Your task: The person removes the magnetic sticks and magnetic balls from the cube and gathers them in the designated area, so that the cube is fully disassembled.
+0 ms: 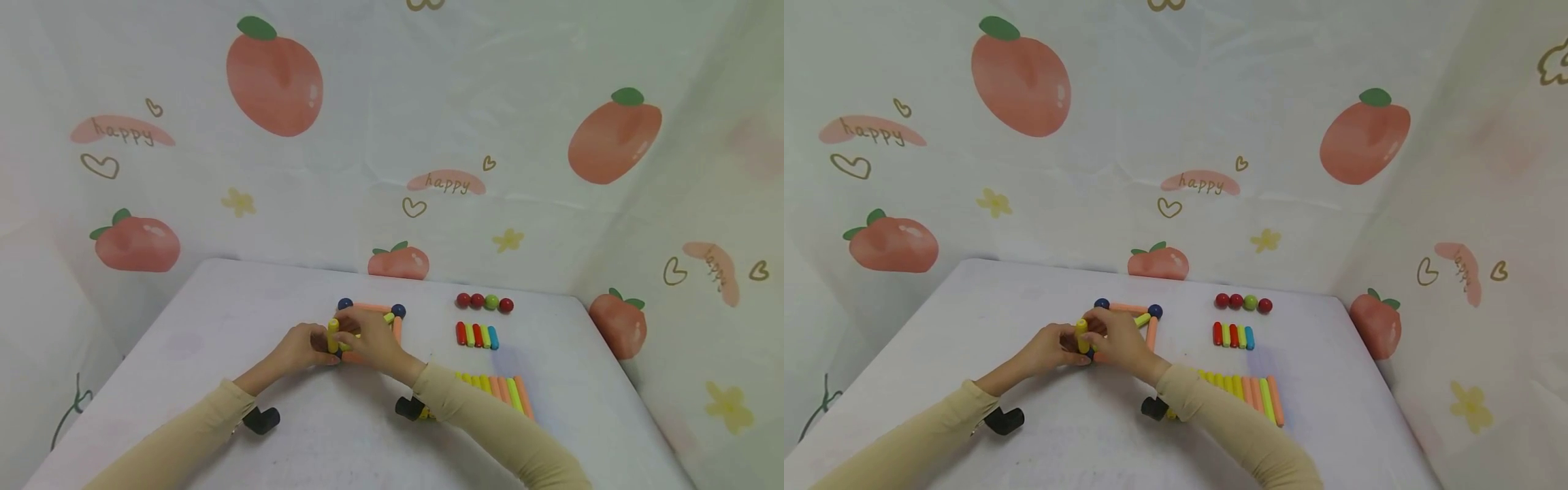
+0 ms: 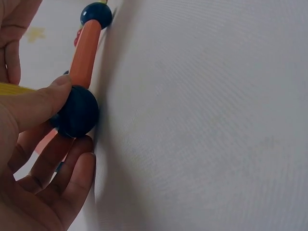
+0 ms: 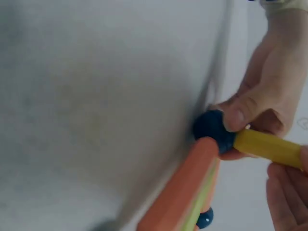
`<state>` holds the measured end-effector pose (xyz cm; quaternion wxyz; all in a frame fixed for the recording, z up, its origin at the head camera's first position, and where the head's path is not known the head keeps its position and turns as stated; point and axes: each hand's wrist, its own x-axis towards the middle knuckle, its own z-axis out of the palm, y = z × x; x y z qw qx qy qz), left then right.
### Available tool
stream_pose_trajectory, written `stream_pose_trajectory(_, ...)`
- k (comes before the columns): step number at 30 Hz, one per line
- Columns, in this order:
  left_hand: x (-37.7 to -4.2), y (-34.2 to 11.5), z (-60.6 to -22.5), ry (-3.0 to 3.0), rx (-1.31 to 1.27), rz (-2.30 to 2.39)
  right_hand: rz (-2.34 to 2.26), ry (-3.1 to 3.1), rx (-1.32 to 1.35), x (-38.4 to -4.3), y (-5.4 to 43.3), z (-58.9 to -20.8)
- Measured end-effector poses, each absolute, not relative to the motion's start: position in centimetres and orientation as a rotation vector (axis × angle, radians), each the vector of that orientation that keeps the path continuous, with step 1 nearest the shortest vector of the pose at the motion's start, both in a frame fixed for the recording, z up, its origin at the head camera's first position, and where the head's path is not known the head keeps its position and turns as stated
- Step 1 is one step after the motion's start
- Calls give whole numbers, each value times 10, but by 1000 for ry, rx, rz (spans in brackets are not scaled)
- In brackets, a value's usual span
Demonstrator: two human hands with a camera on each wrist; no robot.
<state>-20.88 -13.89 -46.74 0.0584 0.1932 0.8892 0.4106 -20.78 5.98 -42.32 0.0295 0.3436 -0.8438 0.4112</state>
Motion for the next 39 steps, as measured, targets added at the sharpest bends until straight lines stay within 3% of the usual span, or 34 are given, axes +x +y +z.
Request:
stream_pose_trajectory(7,-210,-139,-464,2699,533,1252,1371,-2406,1021,-213,65,-394)
stream_pose_trajectory(14,-210,-137,-464,2688,500,1261,1723,-2607,834,-215,101,-374)
stream_pose_trajectory(25,-209,-136,-466,2696,451,1255,1810,-2971,512,-203,169,-406)
stream_pose_trajectory(39,-207,-135,-469,2684,426,1274,1399,-3139,571,-183,180,-433)
